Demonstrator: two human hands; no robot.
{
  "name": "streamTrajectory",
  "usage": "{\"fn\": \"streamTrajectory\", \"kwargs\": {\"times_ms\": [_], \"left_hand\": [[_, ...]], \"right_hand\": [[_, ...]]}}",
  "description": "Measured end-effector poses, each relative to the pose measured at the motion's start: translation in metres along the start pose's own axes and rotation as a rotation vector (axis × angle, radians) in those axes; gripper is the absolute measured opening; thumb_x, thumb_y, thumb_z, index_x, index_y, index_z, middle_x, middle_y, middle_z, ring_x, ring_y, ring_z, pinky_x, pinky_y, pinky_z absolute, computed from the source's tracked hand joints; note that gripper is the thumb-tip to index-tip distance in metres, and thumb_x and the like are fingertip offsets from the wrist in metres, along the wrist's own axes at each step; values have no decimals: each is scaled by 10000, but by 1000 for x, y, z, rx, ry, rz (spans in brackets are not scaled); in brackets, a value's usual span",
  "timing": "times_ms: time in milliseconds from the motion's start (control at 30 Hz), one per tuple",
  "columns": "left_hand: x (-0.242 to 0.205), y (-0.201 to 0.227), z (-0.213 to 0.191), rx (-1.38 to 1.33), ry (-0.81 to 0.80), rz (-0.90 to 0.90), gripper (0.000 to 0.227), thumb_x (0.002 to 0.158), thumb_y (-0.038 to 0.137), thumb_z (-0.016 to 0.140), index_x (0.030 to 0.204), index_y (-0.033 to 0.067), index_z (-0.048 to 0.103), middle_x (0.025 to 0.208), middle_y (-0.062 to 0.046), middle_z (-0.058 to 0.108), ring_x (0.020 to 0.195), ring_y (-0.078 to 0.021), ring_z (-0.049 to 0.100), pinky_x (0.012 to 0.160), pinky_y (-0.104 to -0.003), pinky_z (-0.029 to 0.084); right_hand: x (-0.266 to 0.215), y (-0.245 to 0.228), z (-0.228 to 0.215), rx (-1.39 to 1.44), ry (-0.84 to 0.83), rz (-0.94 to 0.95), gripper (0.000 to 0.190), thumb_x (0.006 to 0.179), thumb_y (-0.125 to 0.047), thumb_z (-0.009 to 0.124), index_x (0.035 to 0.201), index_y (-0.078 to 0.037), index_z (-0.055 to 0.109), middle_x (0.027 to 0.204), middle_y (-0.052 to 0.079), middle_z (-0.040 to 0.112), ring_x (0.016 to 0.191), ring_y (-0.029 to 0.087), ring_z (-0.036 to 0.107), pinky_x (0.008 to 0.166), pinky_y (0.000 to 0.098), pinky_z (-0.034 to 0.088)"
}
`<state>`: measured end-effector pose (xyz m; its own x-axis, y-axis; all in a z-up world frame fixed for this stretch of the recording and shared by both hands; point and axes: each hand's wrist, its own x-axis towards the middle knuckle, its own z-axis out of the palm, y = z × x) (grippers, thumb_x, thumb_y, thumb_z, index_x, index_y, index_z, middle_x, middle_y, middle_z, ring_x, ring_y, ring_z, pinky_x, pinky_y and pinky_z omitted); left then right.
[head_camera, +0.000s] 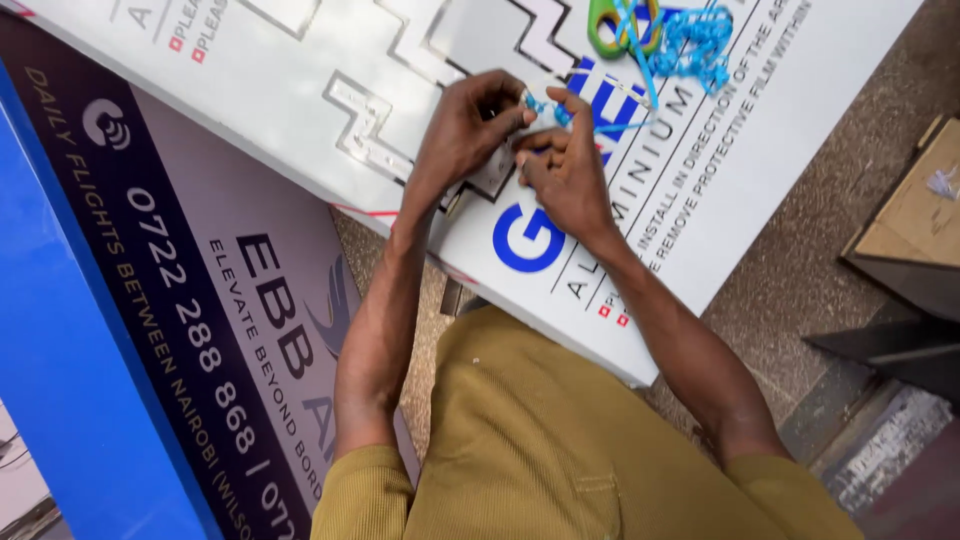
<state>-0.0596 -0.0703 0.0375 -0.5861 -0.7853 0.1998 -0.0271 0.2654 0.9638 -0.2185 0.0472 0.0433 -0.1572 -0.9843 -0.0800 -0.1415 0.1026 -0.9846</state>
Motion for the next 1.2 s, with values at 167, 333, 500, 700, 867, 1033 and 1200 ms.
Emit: {"fn": "streamTrajectory", "kwargs": {"times_ms": [167,333,500,700,867,1033,1200], "left_hand": [[-4,-2,9,-12,23,-77,173,1073,213,862,1152,112,746,899,9,737,758,-73,644,649,-255,519],[-7,-4,0,15,48,-80,241,1078,255,857,1193,85,730,892,-12,751,729,-84,666,638,-238,551],[-3,-2,-29,29,-32,-175,337,955,21,912,1264,22,777,857,-152,778,773,-248,738,757,-414,633],[3,-24,-57,-21,-272,-111,383,917,-8,923,1263,39,768,927,-118,767,847,-250,784,775,-413,627],[3,-38,-67,16,-393,-60,305,955,125,944,1219,114,791,887,-115,776,823,-306,795,770,-432,639],[2,-38,-64,4,-389,-31,261,987,168,922,1169,94,750,872,-114,764,798,-291,771,750,-422,624],[-1,-35,-65,-21,-385,1,239,1014,155,895,1172,73,735,876,-124,733,789,-282,734,714,-410,605]], "right_hand": [[5,12,10,-171,-12,36,932,1023,-4,742,1777,-148,212,955,76,736,742,126,618,642,289,500],[3,15,16,-442,44,-93,905,1032,-79,776,1782,-174,279,977,5,784,785,214,759,706,390,574],[-1,15,28,-643,122,-269,708,947,-72,827,1599,-176,572,1013,22,790,741,306,748,678,489,610],[-9,28,48,-671,283,-236,574,955,-71,805,1506,-178,680,1097,-12,800,753,221,730,690,390,609],[-31,7,75,-508,530,-144,464,1002,48,734,1447,-66,672,1267,109,736,819,327,733,739,428,602],[-44,3,109,-537,734,-85,244,1057,53,745,1264,-75,762,1207,65,726,907,294,750,746,373,583],[-37,6,121,-598,804,-134,264,1071,27,777,1298,-100,821,1133,62,734,881,297,704,792,422,571]]}}
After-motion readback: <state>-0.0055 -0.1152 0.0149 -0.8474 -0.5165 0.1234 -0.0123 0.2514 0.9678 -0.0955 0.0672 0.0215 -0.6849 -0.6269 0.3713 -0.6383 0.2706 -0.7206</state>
